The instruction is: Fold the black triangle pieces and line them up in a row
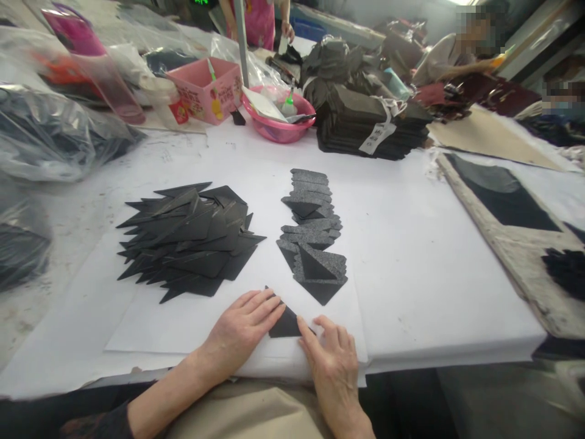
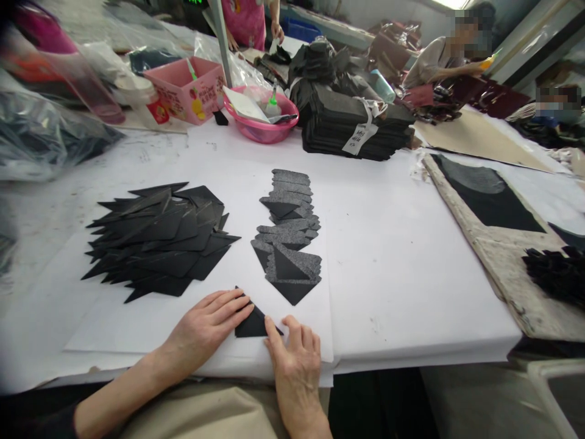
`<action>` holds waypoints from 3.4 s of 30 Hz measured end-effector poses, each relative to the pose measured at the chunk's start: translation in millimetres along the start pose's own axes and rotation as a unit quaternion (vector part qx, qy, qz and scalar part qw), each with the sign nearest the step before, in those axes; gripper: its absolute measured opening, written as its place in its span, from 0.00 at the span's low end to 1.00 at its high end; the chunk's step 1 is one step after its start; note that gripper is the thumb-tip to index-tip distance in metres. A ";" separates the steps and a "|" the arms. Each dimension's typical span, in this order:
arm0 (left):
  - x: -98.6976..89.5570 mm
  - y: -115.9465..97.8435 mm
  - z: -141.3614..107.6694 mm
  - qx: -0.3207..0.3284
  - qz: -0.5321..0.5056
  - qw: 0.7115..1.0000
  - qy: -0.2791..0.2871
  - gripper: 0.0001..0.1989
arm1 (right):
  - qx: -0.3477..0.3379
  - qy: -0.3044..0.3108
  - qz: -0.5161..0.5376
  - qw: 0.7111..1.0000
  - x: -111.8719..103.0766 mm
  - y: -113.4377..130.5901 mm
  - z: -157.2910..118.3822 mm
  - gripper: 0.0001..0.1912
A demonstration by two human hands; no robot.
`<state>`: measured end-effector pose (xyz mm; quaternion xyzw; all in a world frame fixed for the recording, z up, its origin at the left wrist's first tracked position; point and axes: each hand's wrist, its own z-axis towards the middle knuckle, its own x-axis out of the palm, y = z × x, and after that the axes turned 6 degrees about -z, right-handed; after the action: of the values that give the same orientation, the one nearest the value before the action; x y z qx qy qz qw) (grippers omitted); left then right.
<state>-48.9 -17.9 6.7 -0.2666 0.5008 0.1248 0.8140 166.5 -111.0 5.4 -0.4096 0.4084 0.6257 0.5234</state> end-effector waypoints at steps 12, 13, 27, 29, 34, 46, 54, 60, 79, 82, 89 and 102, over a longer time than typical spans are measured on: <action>-5.5 5.0 -4.9 -0.031 0.005 0.999 -0.042 0.16 | 0.075 -0.019 0.073 0.994 -14.7 -6.7 -9.6 0.09; -5.2 5.0 -4.7 -0.030 0.006 0.999 -0.043 0.16 | 0.084 -0.027 0.087 0.992 -12.9 -1.6 -4.1 0.08; -3.3 6.3 -8.0 -0.032 0.006 0.999 -0.038 0.16 | 0.200 0.107 0.131 0.965 -7.9 21.7 39.4 0.16; -2.3 7.8 -9.3 -0.034 0.005 0.999 -0.032 0.16 | 0.221 0.140 0.144 0.955 -11.6 22.4 41.8 0.13; -3.7 8.5 -8.8 -0.052 -0.008 0.998 -0.045 0.16 | 0.217 0.177 0.180 0.943 -18.6 21.5 46.7 0.09; -17.2 6.9 20.2 -0.091 -0.228 0.969 -0.030 0.05 | 0.284 0.193 0.405 0.847 -25.0 7.7 49.1 0.06; -23.9 9.7 13.1 -0.234 -0.370 0.898 0.042 0.10 | 0.257 0.169 0.411 0.858 -29.4 9.3 46.6 0.11; -29.5 9.9 16.5 -0.292 -0.410 0.863 0.050 0.14 | 0.249 0.193 0.409 0.857 -31.8 6.7 49.5 0.13; -33.3 13.4 21.1 -0.352 -0.462 0.810 0.072 0.18 | 0.294 0.216 0.516 0.775 -30.8 -2.9 49.6 0.12; -32.2 13.6 20.9 -0.358 -0.469 0.805 0.064 0.17 | 0.302 0.206 0.497 0.787 -32.5 1.6 54.0 0.13; -36.6 27.2 9.0 -0.394 -0.501 0.770 0.026 0.22 | 0.369 0.216 0.479 0.767 -28.9 -5.1 51.5 0.09; -68.6 67.8 -12.3 -0.547 -0.546 0.561 -0.297 0.22 | 0.227 0.033 0.166 0.959 -10.2 -30.0 72.3 0.09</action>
<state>-122.0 35.7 41.9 -0.8310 -0.1744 -0.0216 0.5278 191.2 -42.7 36.5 -0.2274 0.6187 0.5808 0.4777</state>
